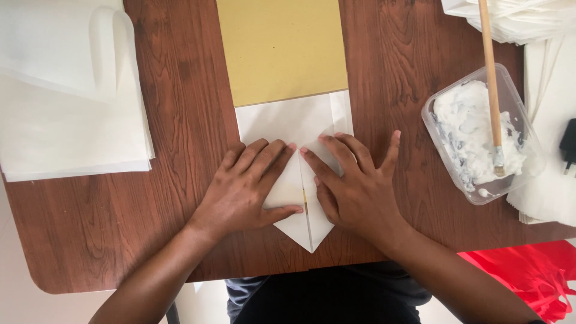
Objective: Assembling a paper bag by folding paper around a template and applying glue with a brush.
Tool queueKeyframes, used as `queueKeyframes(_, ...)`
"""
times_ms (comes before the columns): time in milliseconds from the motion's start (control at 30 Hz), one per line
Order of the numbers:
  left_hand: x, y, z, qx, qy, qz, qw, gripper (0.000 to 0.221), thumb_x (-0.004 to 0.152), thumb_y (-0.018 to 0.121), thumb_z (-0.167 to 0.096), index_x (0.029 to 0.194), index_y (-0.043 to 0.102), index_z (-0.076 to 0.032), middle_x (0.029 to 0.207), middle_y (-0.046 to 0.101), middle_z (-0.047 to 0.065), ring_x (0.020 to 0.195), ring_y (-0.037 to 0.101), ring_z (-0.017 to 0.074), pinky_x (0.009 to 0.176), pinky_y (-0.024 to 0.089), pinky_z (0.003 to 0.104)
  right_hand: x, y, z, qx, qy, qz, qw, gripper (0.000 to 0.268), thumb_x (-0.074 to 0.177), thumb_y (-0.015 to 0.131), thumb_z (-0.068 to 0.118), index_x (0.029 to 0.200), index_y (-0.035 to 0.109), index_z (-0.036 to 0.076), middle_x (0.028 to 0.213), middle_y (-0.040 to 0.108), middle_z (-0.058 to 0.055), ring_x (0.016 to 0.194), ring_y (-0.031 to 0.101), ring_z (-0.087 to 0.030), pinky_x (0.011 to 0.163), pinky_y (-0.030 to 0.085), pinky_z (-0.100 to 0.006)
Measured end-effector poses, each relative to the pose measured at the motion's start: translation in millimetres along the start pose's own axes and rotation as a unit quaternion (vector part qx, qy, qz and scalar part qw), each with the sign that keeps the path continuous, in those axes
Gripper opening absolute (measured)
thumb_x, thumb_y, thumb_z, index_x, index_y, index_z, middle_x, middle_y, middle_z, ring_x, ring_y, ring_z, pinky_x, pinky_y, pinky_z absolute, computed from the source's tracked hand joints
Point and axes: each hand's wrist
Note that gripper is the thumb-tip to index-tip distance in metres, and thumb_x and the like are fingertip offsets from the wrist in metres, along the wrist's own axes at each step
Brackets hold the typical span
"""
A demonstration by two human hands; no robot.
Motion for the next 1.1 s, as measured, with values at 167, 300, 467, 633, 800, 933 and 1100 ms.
queueKeyframes(167,0.8,-2.2,1.7,0.024,0.015,-0.006,1.0,0.088,0.091,0.052,-0.082,0.151,0.051,-0.018,0.141,0.06,0.007,0.123,0.061,0.0273,0.097,0.049,0.043,-2.5,1.3,0.7,-0.013,0.007,-0.006,1.0,0.045,0.097,0.06,0.024,0.141,0.066,0.027,0.142,0.062,-0.011,0.129,0.061,-0.032,0.109,0.011,-0.082)
queueKeyframes(300,-0.5,-1.0,2.1,0.003,0.011,-0.005,1.0,0.087,0.09,0.056,-0.081,0.15,0.053,-0.019,0.143,0.058,0.008,0.123,0.06,0.0285,0.101,0.048,0.046,-3.1,-0.1,1.2,-0.007,0.013,0.01,1.0,0.047,0.098,0.057,0.026,0.144,0.065,0.027,0.144,0.059,-0.012,0.132,0.058,-0.034,0.111,0.009,-0.081)
queueKeyframes(467,-1.5,1.4,4.0,0.023,0.01,-0.002,1.0,0.079,0.096,0.054,-0.075,0.154,0.05,-0.022,0.144,0.058,0.006,0.125,0.06,0.0263,0.096,0.049,0.042,0.2,-4.9,-2.5,0.076,0.029,0.033,0.996,0.046,0.099,0.052,0.024,0.144,0.061,0.022,0.146,0.055,-0.013,0.136,0.051,-0.035,0.112,0.002,-0.081)
queueKeyframes(633,1.5,-0.2,1.2,0.022,0.002,-0.021,1.0,0.058,0.104,0.053,-0.058,0.146,0.059,-0.019,0.14,0.058,0.007,0.122,0.059,0.0272,0.092,0.049,0.044,-0.6,-10.5,-8.6,0.127,0.029,0.062,0.99,0.045,0.102,0.052,0.031,0.144,0.059,0.02,0.149,0.051,-0.01,0.14,0.047,-0.033,0.115,0.002,-0.08)
queueKeyframes(800,-0.8,0.5,0.4,0.037,-0.002,-0.029,0.999,0.062,0.104,0.055,-0.063,0.15,0.056,-0.021,0.141,0.059,0.006,0.124,0.06,0.0263,0.092,0.051,0.043,-3.5,-12.5,-11.0,0.103,0.011,0.104,0.989,0.066,0.096,0.061,0.048,0.15,0.051,0.013,0.157,0.045,-0.011,0.145,0.042,-0.033,0.113,0.008,-0.083)
queueKeyframes(933,-1.2,4.3,-1.8,0.035,-0.014,-0.04,0.999,0.066,0.103,0.054,-0.062,0.147,0.057,-0.014,0.142,0.058,0.005,0.124,0.06,0.0258,0.091,0.049,0.042,-7.3,-9.0,-13.2,0.088,-0.002,0.092,0.992,0.064,0.098,0.059,0.049,0.15,0.052,0.011,0.158,0.045,-0.013,0.146,0.042,-0.035,0.116,0.007,-0.079)
queueKeyframes(1100,-5.6,4.2,-2.4,0.025,-0.006,-0.049,0.998,0.067,0.104,0.057,-0.061,0.147,0.057,-0.01,0.143,0.056,0.008,0.127,0.057,0.0275,0.095,0.05,0.044,-5.5,-21.3,-15.9,0.185,0.001,0.148,0.972,0.084,0.091,0.055,0.066,0.155,0.044,0.012,0.163,0.036,-0.011,0.153,0.029,-0.035,0.117,-0.009,-0.075)
Point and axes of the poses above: each hand's wrist, its own x-axis towards the middle knuckle, its own y-axis out of the palm, z = x × y
